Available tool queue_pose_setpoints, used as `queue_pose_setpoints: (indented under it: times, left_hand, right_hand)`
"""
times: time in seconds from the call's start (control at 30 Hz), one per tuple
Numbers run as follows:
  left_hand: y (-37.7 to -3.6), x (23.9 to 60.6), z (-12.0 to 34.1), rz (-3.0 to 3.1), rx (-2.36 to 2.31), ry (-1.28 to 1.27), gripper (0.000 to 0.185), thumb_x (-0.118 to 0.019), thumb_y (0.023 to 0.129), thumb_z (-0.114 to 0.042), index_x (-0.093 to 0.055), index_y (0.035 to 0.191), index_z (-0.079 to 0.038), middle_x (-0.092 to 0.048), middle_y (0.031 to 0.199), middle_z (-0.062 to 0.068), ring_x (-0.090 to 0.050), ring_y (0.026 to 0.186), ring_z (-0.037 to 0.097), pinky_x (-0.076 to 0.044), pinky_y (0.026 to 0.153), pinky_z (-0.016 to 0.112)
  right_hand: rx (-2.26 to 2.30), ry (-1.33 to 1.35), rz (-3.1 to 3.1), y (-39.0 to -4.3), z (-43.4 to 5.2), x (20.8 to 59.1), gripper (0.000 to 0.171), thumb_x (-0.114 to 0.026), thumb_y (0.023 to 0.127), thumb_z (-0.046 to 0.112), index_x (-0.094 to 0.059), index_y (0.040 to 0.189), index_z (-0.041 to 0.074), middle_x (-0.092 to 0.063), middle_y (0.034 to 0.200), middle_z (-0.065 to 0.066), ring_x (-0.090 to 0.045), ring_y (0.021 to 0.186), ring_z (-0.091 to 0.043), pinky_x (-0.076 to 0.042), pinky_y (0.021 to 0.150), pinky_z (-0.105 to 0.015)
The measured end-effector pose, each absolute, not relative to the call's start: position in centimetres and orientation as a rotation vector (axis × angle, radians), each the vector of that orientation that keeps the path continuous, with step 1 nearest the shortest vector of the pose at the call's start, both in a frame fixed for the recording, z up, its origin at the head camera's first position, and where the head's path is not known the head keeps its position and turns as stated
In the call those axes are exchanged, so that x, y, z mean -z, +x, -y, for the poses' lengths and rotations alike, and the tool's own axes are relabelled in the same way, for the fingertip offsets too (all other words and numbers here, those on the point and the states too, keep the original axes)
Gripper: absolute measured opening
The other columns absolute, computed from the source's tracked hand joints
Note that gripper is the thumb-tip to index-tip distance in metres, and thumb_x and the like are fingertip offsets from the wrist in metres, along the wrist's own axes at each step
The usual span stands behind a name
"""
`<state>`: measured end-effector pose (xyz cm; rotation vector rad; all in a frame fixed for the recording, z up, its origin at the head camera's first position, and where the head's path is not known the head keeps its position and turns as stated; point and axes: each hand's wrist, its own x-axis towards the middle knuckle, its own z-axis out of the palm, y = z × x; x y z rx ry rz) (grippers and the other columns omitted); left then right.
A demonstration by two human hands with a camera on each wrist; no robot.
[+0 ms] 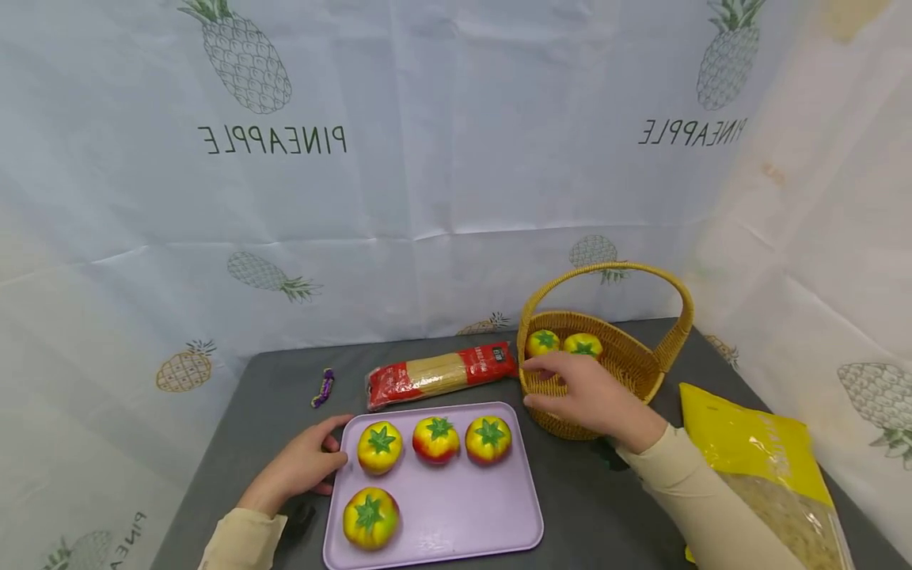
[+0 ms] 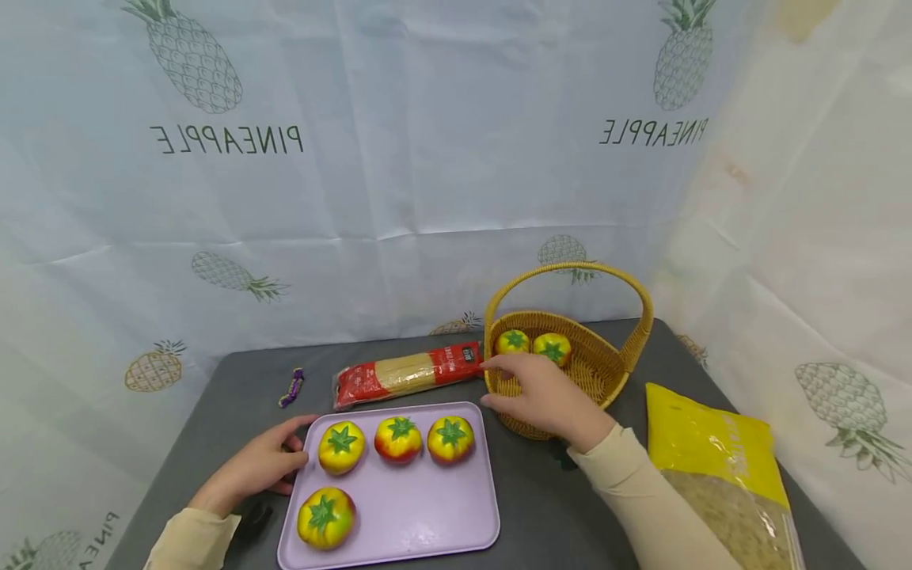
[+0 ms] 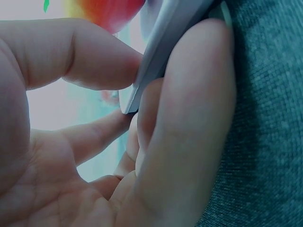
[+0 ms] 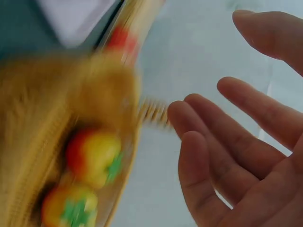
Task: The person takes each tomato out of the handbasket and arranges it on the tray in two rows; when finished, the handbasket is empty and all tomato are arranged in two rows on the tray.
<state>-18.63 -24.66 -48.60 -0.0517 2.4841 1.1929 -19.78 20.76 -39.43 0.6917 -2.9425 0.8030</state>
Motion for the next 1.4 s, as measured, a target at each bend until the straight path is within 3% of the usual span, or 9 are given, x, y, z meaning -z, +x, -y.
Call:
queue_pose_setpoints:
  times: [0.2, 0.4, 0.6, 1.03, 1.4]
  left_hand:
    - [-18.6, 48.5, 24.6, -2.493, -1.186, -0.062, 0.071, -0.076, 0.092, -0.011, -0.051, 0.158, -0.011, -0.055, 0.103, 0.011, -0.058, 0.079, 0.024, -0.066, 0.058, 0.039]
    - [-18.4, 48.6, 24.4, -2.478, -1.216, -0.068, 0.070, -0.075, 0.091, -0.010, -0.052, 0.158, -0.011, -0.054, 0.103, 0.011, -0.058, 0.079, 0.024, -0.066, 0.058, 0.039]
    - [-18.4, 48.9, 24.3, -2.455, -1.252, -0.093, 0.070, -0.074, 0.090, -0.008, -0.053, 0.157, -0.012, -0.055, 0.106, 0.012, -0.059, 0.080, 0.024, -0.066, 0.058, 0.040]
    - [-18.6, 49.1, 24.3, -2.462, -1.234, -0.141, 0.070, -0.076, 0.091, -0.010, -0.053, 0.157, -0.014, -0.055, 0.105, 0.011, -0.059, 0.082, 0.024, -0.066, 0.058, 0.040]
    - [-18.9, 49.2, 24.3, -2.458, -1.225, -0.151, 0.070, -0.076, 0.090, -0.010, -0.053, 0.157, -0.014, -0.055, 0.105, 0.011, -0.057, 0.079, 0.024, -0.065, 0.057, 0.039]
  right_hand:
    - [-0.765, 0.536, 2.996, -22.5, -25.9, 38.5, 0.049, -0.084, 0.095, 0.035, -0.072, 0.139, 0.017, -0.075, 0.131, -0.007, -0.071, 0.113, -0.026, -0.062, 0.094, -0.051]
    - [-0.847, 0.433, 3.060, -24.6, -28.7, 38.6, 0.055, -0.080, 0.098, 0.027, -0.064, 0.149, 0.015, -0.067, 0.147, -0.014, -0.063, 0.135, -0.041, -0.056, 0.108, -0.063]
    - [-0.921, 0.390, 3.113, -26.3, -30.0, 39.8, 0.057, -0.075, 0.099, 0.012, -0.059, 0.154, 0.011, -0.062, 0.155, -0.017, -0.055, 0.144, -0.046, -0.055, 0.110, -0.063]
    - [-0.796, 0.354, 3.182, -28.8, -30.5, 41.4, 0.062, -0.081, 0.092, 0.007, -0.063, 0.151, 0.008, -0.055, 0.157, -0.027, -0.049, 0.144, -0.054, -0.052, 0.111, -0.066]
    - [-0.734, 0.390, 3.199, -29.9, -30.8, 42.6, 0.057, -0.082, 0.091, 0.007, -0.067, 0.145, 0.007, -0.063, 0.148, -0.025, -0.058, 0.135, -0.050, -0.055, 0.104, -0.062]
